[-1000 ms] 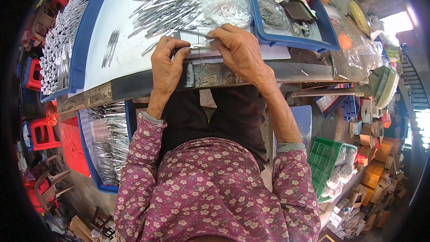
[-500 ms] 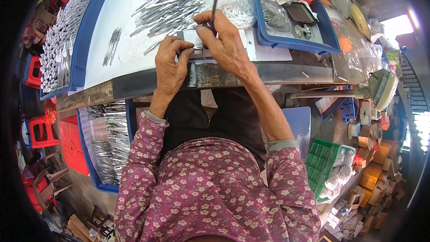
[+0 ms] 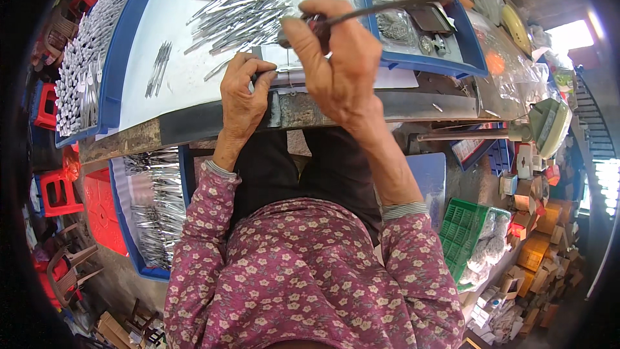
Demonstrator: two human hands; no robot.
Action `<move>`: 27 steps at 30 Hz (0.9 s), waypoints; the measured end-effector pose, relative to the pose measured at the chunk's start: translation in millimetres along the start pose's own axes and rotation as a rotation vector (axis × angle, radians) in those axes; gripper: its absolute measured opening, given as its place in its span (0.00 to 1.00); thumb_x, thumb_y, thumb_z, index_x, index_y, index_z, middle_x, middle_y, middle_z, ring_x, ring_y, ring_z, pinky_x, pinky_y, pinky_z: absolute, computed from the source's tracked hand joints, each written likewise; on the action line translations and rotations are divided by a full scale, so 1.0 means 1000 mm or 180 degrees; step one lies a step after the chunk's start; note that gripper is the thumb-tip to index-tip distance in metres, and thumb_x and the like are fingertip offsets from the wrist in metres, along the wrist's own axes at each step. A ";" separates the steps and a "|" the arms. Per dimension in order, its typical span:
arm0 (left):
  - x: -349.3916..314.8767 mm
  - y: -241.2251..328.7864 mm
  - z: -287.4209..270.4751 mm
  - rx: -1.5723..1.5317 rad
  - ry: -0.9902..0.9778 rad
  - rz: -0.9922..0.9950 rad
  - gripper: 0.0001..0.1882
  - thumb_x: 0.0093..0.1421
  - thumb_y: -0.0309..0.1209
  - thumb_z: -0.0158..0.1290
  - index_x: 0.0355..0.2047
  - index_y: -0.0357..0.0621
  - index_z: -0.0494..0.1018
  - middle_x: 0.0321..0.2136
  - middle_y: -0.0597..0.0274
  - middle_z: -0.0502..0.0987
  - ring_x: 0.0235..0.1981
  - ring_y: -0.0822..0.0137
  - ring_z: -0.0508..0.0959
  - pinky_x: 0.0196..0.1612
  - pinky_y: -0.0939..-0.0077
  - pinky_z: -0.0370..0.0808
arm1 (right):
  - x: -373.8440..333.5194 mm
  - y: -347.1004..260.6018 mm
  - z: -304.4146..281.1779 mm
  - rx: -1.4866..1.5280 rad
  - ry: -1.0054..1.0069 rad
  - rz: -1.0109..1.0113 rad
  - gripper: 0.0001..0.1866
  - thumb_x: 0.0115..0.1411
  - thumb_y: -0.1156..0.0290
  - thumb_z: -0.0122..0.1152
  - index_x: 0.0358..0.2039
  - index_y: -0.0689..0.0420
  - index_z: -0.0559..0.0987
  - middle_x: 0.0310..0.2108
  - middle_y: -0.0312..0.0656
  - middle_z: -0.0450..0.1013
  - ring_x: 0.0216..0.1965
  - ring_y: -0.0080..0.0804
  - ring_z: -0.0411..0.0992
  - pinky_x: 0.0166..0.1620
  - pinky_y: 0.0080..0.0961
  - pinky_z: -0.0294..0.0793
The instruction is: Assembling and soldering small metal components on a workbench using a soldering iron and a jig.
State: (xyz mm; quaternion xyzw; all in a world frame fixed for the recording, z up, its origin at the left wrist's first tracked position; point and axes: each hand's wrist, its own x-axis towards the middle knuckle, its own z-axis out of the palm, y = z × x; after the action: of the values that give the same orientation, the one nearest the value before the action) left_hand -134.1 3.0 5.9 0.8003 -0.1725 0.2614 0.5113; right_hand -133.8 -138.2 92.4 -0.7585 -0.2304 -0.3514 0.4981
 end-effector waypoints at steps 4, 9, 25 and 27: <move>0.002 -0.001 0.002 -0.0026 -0.0035 -0.0024 0.03 0.44 0.19 0.53 0.22 0.37 0.71 0.22 0.58 0.68 0.27 0.59 0.69 0.30 0.69 0.66 | -0.021 0.030 0.014 -0.0918 -0.1131 0.0111 0.11 0.54 0.68 0.57 0.27 0.61 0.67 0.15 0.47 0.68 0.17 0.46 0.68 0.21 0.33 0.65; 0.001 -0.001 0.000 -0.0041 -0.0053 -0.0036 0.03 0.44 0.19 0.53 0.22 0.37 0.71 0.22 0.58 0.68 0.27 0.59 0.70 0.31 0.69 0.66 | -0.014 0.027 -0.003 -0.0829 -0.1202 0.0579 0.12 0.54 0.66 0.58 0.32 0.63 0.71 0.18 0.47 0.71 0.19 0.38 0.72 0.22 0.29 0.68; 0.001 0.000 0.000 0.0082 -0.0066 -0.0016 0.03 0.44 0.20 0.53 0.22 0.37 0.71 0.22 0.58 0.67 0.27 0.59 0.69 0.30 0.70 0.66 | -0.026 0.038 -0.014 -0.0728 -0.0674 0.0950 0.12 0.56 0.66 0.57 0.30 0.62 0.71 0.15 0.43 0.70 0.15 0.35 0.68 0.21 0.30 0.65; 0.001 0.000 0.000 0.0072 -0.0073 0.0031 0.03 0.44 0.19 0.53 0.22 0.37 0.71 0.22 0.58 0.67 0.27 0.59 0.69 0.30 0.70 0.66 | -0.027 0.040 -0.023 -0.0761 -0.0595 0.1148 0.12 0.56 0.66 0.57 0.30 0.63 0.71 0.14 0.42 0.69 0.15 0.31 0.67 0.21 0.27 0.64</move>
State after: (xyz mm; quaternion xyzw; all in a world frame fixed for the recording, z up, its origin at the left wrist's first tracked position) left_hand -133.2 3.0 6.5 0.8082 -0.1793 0.2567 0.4988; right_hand -130.1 -175.4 54.4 -0.8702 -0.0930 -0.2098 0.4360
